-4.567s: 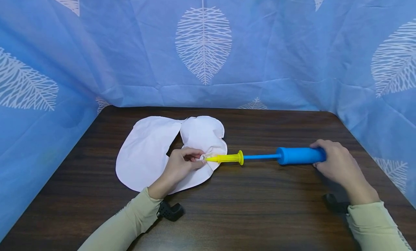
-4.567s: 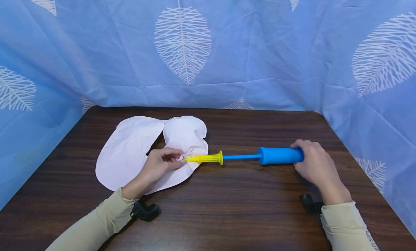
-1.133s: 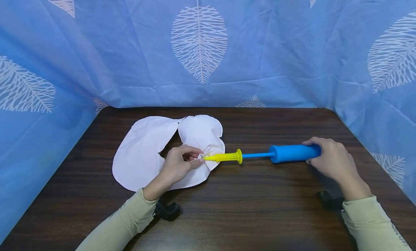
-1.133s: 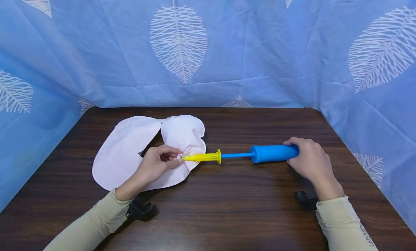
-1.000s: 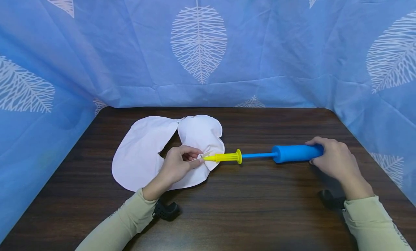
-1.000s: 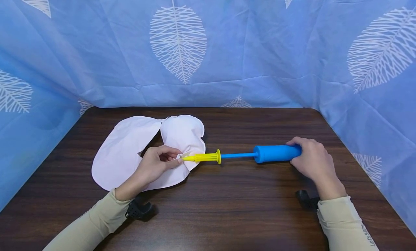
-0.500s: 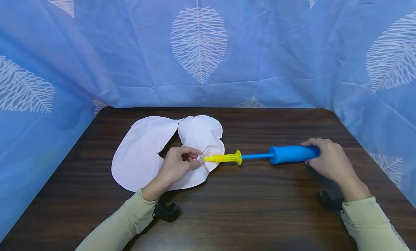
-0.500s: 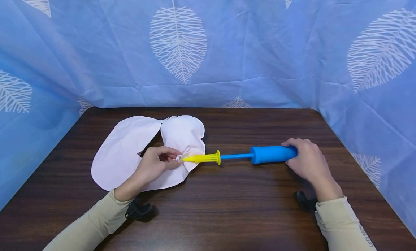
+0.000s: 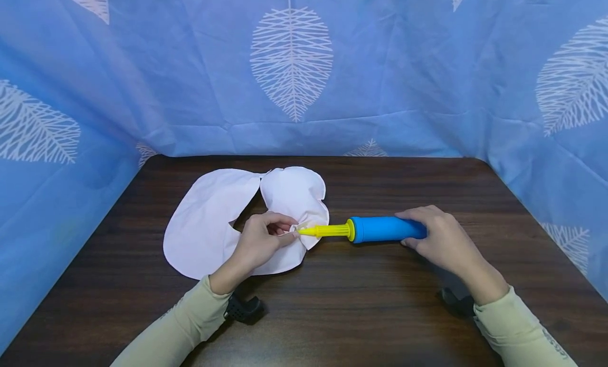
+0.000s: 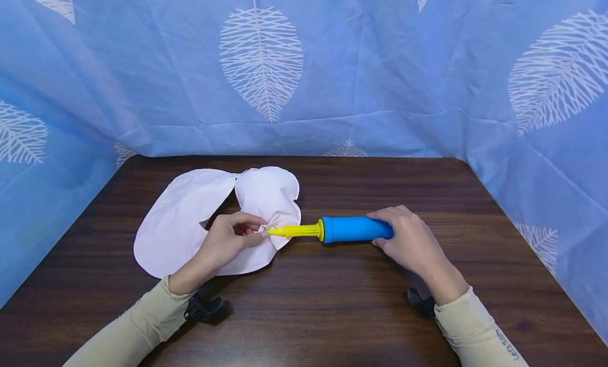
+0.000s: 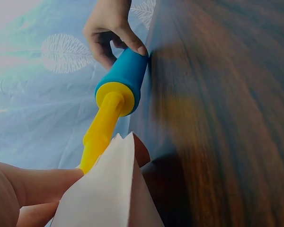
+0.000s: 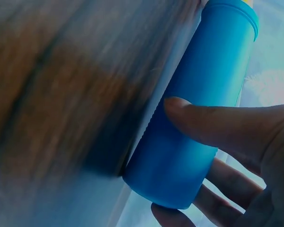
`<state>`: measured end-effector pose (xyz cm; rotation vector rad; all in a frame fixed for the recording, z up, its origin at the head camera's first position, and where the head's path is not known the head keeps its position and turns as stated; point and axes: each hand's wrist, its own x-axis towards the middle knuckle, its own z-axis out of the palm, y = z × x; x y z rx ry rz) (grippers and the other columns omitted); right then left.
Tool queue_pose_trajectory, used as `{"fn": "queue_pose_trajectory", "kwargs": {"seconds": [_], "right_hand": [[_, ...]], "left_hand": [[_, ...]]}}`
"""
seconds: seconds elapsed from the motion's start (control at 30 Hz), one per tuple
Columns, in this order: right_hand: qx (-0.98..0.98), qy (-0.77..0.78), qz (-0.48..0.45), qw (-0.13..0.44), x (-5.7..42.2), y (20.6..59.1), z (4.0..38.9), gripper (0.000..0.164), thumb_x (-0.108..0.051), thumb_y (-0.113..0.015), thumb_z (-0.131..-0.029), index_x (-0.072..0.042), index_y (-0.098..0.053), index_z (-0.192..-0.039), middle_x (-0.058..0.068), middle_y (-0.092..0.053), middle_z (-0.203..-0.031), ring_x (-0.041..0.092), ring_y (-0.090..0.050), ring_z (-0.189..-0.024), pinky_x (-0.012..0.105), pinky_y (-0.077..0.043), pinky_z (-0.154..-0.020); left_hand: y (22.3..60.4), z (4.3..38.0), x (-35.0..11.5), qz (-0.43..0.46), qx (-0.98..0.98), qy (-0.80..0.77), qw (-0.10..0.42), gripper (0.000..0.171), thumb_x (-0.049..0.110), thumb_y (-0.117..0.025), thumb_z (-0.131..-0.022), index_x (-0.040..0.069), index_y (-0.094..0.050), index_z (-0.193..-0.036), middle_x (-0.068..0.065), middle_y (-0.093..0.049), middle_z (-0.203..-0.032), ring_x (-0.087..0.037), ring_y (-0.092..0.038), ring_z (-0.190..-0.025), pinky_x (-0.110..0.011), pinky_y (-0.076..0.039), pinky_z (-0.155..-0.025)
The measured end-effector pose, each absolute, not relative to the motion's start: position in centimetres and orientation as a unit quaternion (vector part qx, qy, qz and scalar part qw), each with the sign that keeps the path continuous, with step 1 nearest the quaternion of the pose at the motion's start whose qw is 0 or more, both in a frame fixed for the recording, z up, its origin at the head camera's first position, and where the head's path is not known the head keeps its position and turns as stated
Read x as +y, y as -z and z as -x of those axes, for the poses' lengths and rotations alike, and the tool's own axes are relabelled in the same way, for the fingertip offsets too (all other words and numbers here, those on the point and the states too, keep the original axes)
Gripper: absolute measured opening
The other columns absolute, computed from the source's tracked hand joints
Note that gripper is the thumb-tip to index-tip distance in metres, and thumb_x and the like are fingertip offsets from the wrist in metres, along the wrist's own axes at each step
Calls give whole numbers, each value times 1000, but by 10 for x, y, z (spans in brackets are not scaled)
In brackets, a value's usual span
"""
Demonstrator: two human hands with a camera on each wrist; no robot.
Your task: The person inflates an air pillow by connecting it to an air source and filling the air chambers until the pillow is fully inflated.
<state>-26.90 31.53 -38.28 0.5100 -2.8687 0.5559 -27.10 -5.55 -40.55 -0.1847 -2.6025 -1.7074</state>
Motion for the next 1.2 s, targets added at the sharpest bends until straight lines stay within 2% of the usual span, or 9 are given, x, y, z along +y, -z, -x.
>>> {"fn": "queue_pose_trajectory", "kwargs": {"seconds": [0.27, 0.5, 0.9, 1.2], "right_hand": [[-970, -174, -149, 80, 328, 383, 270, 52, -11, -90, -85, -9, -74, -134, 24, -71, -133, 48, -64, -122, 72, -53, -93], [-981, -164, -87, 64, 361, 382, 275, 51, -9, -85, -87, -8, -72, -136, 35, -62, -138, 59, -57, -123, 77, -49, -88], [-986, -145, -14, 86, 412, 385, 282, 49, -4, -77, -85, -5, -70, -134, 43, -57, -139, 63, -53, -120, 80, -44, -88], [-981, -162, -34, 97, 405, 388, 285, 47, 3, -74, -85, 1, -69, -131, 43, -56, -136, 64, -50, -123, 82, -41, -95]], "left_hand": [[405, 271, -54, 52, -837, 544, 1, 18, 3, -86, -87, 6, -85, -104, -7, -76, -94, -17, -61, -81, -22, -50, -72], [405, 272, -54, 48, -836, 546, -2, 19, 3, -86, -86, 6, -84, -105, -6, -77, -95, -17, -62, -82, -23, -50, -72], [405, 273, -55, 45, -839, 542, -5, 20, 4, -87, -87, 8, -85, -106, -5, -78, -95, -18, -62, -83, -25, -49, -73], [407, 273, -56, 42, -837, 546, 2, 20, 3, -86, -86, 6, -84, -105, -7, -79, -92, -17, -62, -82, -24, -48, -71]]}}
